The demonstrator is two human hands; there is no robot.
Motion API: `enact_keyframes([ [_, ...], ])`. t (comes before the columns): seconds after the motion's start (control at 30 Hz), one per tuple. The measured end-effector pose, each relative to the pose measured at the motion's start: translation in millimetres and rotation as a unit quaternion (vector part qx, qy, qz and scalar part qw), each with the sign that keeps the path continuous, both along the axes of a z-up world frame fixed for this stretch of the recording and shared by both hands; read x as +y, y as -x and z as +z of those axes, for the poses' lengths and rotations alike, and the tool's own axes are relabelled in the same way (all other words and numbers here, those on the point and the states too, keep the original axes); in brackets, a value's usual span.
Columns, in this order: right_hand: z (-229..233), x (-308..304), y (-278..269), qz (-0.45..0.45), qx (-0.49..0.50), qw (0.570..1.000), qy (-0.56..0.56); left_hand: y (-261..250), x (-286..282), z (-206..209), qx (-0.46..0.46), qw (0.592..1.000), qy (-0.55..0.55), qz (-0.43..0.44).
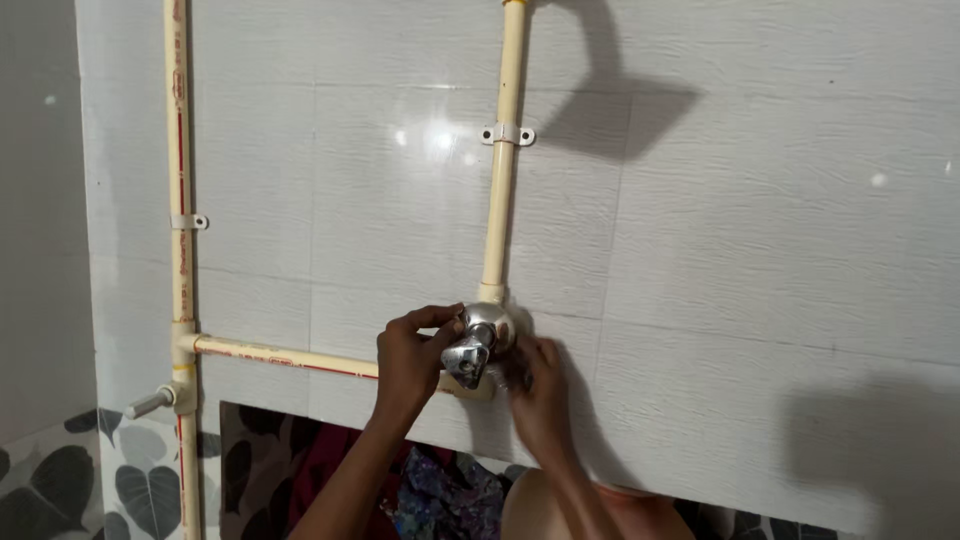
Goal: The person scrubs a square shower head and the attached wall-mounted pipes and valve using a metal scrubber. The person works methodically from the shower head down to the lower pipe sections and the valve handle.
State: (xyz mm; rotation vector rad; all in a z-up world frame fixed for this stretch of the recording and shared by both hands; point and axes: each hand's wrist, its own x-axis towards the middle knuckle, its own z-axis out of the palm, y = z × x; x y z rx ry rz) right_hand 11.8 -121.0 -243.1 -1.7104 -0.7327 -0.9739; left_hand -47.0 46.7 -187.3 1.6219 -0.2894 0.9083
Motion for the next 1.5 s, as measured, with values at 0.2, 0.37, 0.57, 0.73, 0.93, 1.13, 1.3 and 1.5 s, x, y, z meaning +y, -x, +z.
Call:
enact_keyframes([
  [0.2,-62,33,22,-0.144,-0.107,0.982,0.065,-13,-7,-56,0.017,0.998,0.058,0.004],
  [0.37,-51,65,28,-0.182,-0.157,0.943,0.23,-25,24,-84,0.029,0.994,0.102,0.009],
  [0.57,-45,54,33,-0.218,-0.147,0.92,0.291,-17,22,-92,-0.053,0.992,0.076,0.082],
  [0.73,-67,27,15,-0.266,-0.14,0.915,0.27,-15,-10,-104,-0.01,0.995,-0.027,0.098],
  [0.93,-74,66,-17,-0.217,-0.317,0.869,0.311,-26,12,-120,0.006,0.993,0.06,0.105],
  [1.13,-39,145,-6,-0.13,-0.185,0.902,0.369,-31,75,-127,-0.007,0.981,0.104,0.165],
  [1.3,-24,153,4,-0.124,-0.253,0.89,0.357,-27,91,-122,0.011,0.985,0.086,0.151],
  [1.5,-35,71,-2,-0.164,-0.194,0.885,0.39,-20,20,-124,-0.038,0.992,0.026,0.118],
])
